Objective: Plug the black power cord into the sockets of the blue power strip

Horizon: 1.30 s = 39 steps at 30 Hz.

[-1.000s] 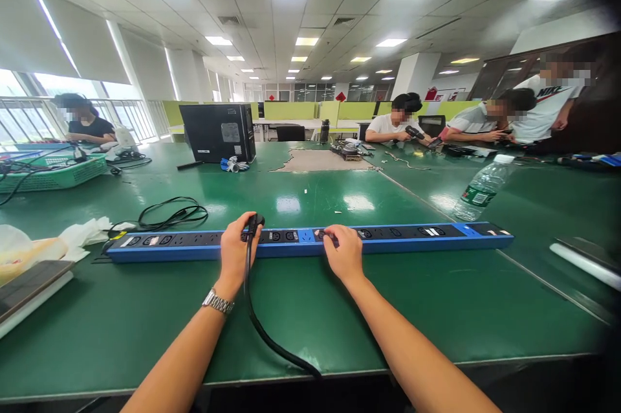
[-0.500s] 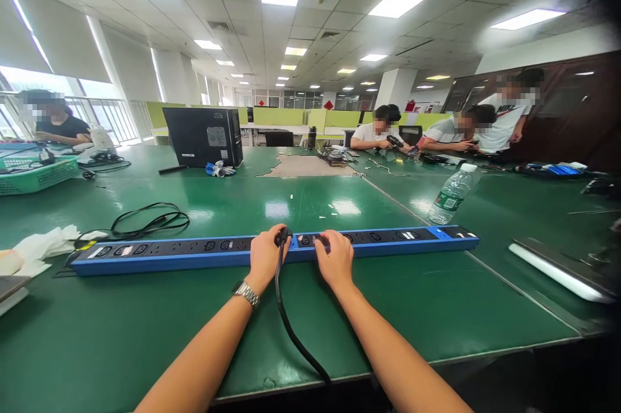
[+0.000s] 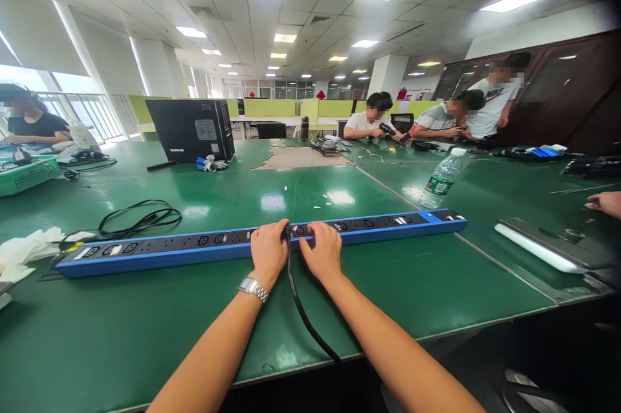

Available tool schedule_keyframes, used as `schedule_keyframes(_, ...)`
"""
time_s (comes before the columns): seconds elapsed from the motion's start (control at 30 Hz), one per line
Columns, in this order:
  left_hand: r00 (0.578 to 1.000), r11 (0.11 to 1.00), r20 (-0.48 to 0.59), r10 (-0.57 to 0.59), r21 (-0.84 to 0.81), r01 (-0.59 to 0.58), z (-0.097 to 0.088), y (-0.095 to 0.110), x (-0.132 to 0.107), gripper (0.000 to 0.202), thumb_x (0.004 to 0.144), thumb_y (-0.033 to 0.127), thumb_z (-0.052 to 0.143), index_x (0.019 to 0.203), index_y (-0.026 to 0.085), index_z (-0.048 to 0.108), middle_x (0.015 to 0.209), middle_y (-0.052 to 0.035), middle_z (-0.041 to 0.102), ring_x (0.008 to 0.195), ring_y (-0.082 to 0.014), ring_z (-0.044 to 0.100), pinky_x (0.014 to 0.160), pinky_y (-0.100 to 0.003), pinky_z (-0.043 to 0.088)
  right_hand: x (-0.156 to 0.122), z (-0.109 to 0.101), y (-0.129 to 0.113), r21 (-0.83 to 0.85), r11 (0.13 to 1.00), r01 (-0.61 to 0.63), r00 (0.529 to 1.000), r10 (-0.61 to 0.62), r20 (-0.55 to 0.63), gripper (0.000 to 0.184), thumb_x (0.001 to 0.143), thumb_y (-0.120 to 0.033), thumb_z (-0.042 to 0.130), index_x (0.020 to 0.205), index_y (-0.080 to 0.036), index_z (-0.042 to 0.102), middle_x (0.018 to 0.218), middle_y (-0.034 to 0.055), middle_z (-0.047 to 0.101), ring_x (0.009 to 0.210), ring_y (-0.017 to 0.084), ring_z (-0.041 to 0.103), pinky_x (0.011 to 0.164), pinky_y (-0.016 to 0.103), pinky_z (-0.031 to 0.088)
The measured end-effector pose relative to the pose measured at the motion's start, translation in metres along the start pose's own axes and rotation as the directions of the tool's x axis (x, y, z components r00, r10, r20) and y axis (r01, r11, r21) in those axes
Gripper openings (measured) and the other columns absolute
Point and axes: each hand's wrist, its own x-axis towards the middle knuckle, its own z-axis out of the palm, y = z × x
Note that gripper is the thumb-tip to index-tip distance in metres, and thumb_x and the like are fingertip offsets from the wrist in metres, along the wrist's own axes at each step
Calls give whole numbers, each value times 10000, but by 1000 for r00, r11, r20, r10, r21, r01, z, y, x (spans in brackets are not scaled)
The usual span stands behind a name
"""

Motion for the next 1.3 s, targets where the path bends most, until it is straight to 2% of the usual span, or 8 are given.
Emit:
schedule_keyframes(0.13,999,1000,33,14,-10,-13,-4,-11,-7,464,859,233,549,1322,202,534,1155,-100,688,1126,-264,580,989,-447,380,-3,0,-13,23,995,92,994,-93,49,292,816,-284,598,1087,-176,599,1176,100,621,1128,258,496,996,399,330)
schedule_keyframes(0.3,998,992,68,-8,128,0,-15,-37,-18,552,792,283,627,1327,200,520,1369,-100,567,1301,-298,452,1118,-492,251,5,14,-27,14,986,166,986,-167,14,293,858,-380,591,1059,-169,619,1143,100,648,1086,254,513,980,393,320)
schedule_keyframes(0.6,996,985,67,-63,165,52,-17,-41,-18,563,787,324,621,1332,229,514,1385,-81,556,1315,-287,441,1122,-499,237,13,30,-40,-38,999,-13,998,10,-63,282,854,-452,609,896,-177,655,1088,108,672,1052,269,532,942,408,306)
schedule_keyframes(0.77,994,986,83,-66,157,53,-19,-41,-18,551,789,326,624,1323,231,526,1385,-83,556,1315,-286,442,1114,-497,246,13,35,-49,37,998,-57,992,61,-110,236,862,-413,599,908,-188,655,1074,97,670,1067,270,531,969,445,275)
schedule_keyframes(0.87,993,985,93,-74,160,58,-20,-40,-18,544,787,334,632,1313,232,538,1395,-84,546,1321,-287,436,1108,-490,258,23,28,-50,179,982,-62,983,90,-157,259,864,-443,582,883,-198,662,1053,85,660,1046,256,542,952,427,324)
schedule_keyframes(1.0,991,985,105,-82,157,65,-21,-40,-17,532,799,346,628,1314,245,537,1398,-77,545,1324,-274,434,1108,-481,264,42,5,-21,349,934,-82,936,192,-296,349,854,-507,551,889,-193,698,1018,94,654,1002,234,570,926,369,398)
schedule_keyframes(1.17,988,984,119,-98,160,79,-22,-39,-17,526,812,359,620,1318,247,536,1402,-71,542,1328,-271,428,1104,-477,269,48,-19,42,414,868,-274,896,387,-218,340,814,-472,552,877,-178,711,937,93,711,899,235,628,858,349,456)
schedule_keyframes(1.3,987,986,128,-98,150,79,-22,-39,-17,508,824,370,603,1313,245,541,1409,-74,535,1337,-269,419,1103,-471,271,43,-27,63,329,899,-288,935,338,-104,335,778,-476,572,880,-190,714,921,81,727,893,247,644,849,362,462)
